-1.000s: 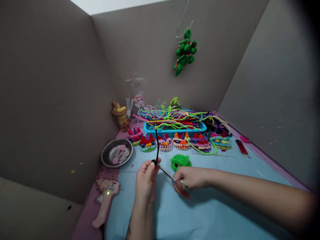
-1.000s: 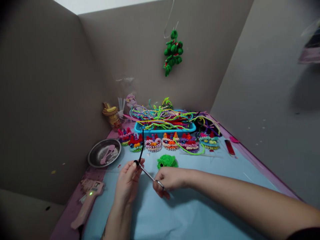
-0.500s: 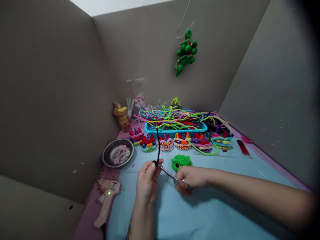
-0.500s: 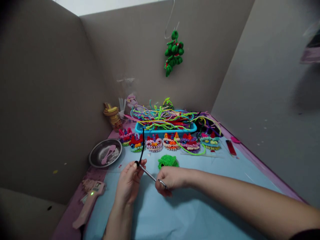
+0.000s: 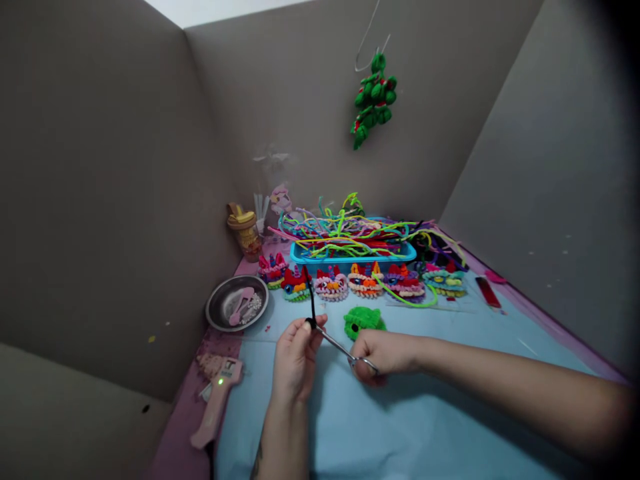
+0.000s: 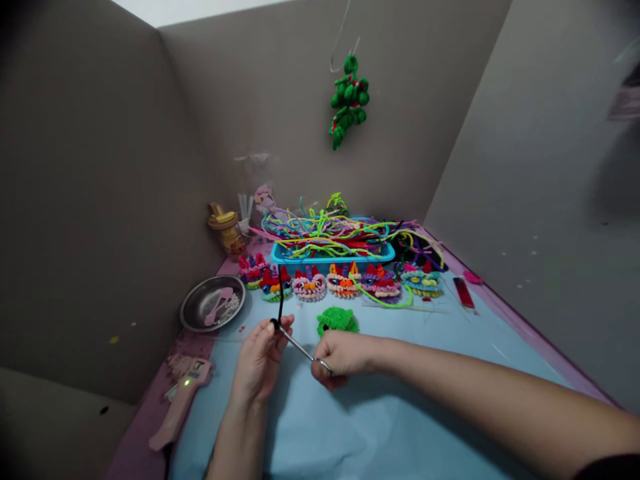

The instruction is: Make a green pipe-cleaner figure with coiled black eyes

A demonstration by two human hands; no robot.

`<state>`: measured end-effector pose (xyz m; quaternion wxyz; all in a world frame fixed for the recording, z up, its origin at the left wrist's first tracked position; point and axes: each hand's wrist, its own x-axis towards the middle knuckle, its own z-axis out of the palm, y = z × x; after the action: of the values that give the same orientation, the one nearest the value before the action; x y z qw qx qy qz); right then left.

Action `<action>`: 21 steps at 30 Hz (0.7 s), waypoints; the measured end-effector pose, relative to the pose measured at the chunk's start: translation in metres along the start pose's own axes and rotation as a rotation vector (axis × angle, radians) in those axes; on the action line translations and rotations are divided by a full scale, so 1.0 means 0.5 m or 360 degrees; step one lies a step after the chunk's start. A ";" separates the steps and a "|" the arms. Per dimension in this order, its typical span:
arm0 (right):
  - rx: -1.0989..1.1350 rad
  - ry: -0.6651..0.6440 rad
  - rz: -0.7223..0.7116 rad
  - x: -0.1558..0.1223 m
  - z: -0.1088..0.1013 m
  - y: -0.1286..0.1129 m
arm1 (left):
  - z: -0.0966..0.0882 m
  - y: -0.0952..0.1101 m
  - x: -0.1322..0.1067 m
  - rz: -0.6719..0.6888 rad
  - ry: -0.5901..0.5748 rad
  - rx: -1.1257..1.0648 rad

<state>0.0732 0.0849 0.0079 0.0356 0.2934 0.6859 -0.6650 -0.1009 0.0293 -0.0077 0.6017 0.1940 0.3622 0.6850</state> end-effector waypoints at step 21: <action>0.0083 -0.0145 -0.0180 -0.009 -0.011 0.013 | 0.003 0.009 -0.010 -0.0157 -0.0098 -0.0027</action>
<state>0.0815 0.0881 0.0048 0.0217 0.2244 0.6815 -0.6962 -0.1018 0.0249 -0.0026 0.6471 0.1918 0.3468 0.6513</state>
